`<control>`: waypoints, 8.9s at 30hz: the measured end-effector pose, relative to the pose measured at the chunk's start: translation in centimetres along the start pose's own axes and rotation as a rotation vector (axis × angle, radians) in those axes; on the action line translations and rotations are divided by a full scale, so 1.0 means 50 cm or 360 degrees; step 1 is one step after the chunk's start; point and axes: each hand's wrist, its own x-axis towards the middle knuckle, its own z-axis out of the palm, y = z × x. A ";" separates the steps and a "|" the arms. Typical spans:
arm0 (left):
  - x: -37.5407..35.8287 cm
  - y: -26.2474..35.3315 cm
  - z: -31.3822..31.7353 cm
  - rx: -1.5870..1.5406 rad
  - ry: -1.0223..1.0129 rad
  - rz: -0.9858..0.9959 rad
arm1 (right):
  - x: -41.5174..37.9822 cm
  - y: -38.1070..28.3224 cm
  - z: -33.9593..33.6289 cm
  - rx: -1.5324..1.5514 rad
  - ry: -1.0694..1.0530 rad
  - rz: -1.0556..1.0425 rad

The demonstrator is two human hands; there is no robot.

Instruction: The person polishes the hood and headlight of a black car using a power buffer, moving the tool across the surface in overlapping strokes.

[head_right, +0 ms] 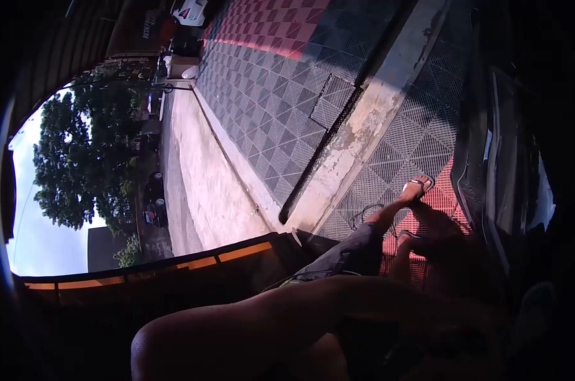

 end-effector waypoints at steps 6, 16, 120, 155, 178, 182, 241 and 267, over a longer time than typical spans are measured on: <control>-0.046 -0.074 -0.122 -0.0416 -0.0101 -0.0056 | 0.009 0.035 0.086 -0.0257 0.0073 0.0088; 0.009 -0.049 -0.074 0.0182 -0.0200 -0.0514 | 0.017 0.198 0.097 0.1008 0.0197 -0.0495; 0.051 0.054 -0.126 0.0284 -0.0936 -0.0621 | 0.064 0.069 0.234 0.0461 0.0697 -0.0876; 0.190 -0.019 0.080 -0.0207 -0.0647 0.0036 | 0.015 -0.137 -0.094 0.0147 0.0314 -0.0598; 0.084 0.139 -0.116 -0.0543 -0.0495 0.0039 | 0.125 -0.120 0.152 -0.0054 0.0319 -0.0450; 0.078 0.163 -0.146 -0.0464 -0.0537 0.0023 | 0.128 -0.151 0.205 0.0138 0.0311 -0.0460; -0.001 0.093 -0.193 -0.0517 -0.0582 -0.0255 | 0.072 -0.015 0.224 0.0126 0.0404 -0.0307; 0.052 0.164 -0.183 -0.0609 -0.0622 0.0172 | 0.154 -0.144 0.239 -0.0371 0.0369 -0.0364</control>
